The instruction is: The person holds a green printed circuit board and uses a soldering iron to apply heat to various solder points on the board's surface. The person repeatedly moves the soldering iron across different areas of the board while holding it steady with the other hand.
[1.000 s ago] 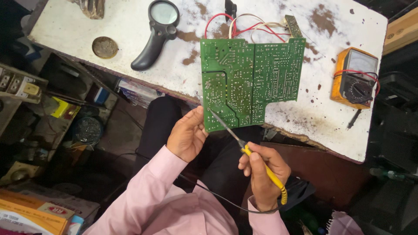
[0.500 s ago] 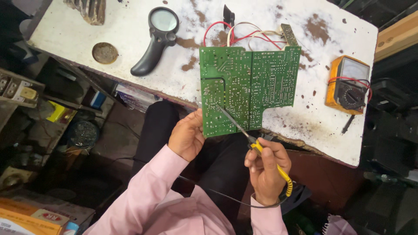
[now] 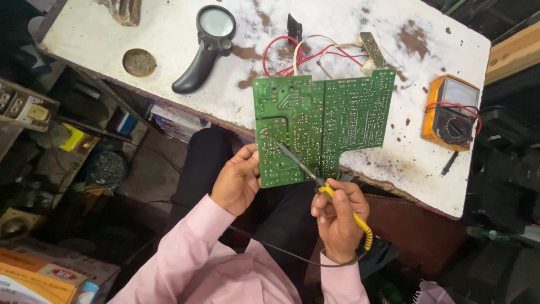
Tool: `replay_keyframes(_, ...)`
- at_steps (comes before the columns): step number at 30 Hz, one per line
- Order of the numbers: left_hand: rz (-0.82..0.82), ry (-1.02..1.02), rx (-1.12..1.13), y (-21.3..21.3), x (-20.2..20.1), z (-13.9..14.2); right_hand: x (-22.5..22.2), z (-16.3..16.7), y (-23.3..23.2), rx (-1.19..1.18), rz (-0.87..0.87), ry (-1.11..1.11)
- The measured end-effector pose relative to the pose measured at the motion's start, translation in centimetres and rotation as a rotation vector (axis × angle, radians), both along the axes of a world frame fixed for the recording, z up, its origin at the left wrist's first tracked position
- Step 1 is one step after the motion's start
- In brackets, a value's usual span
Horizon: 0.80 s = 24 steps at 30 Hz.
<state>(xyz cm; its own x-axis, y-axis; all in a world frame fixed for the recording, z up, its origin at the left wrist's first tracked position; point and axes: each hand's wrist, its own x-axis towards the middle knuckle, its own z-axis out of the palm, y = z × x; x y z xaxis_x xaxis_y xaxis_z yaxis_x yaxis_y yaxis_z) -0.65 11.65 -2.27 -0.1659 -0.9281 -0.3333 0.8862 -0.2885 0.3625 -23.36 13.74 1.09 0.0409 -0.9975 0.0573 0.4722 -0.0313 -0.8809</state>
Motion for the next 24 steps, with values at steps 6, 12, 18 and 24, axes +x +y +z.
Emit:
replay_keyframes(6,-0.002,0.078,-0.035,-0.8,0.1,0.1,0.6,-0.9,0.2,-0.01,-0.009,0.012)
replay_keyframes(12,0.019,0.094,0.052,-0.8,-0.7,-0.2,1.0,-0.8,0.4,-0.014,-0.018,0.063)
replay_keyframes(18,0.049,0.107,0.037,-1.0,-0.9,-0.6,1.1,-0.8,0.4,-0.018,-0.025,0.072)
replay_keyframes(24,0.059,0.111,0.059,-1.0,-1.1,-0.6,1.1,-0.7,0.5,-0.01,-0.039,0.068)
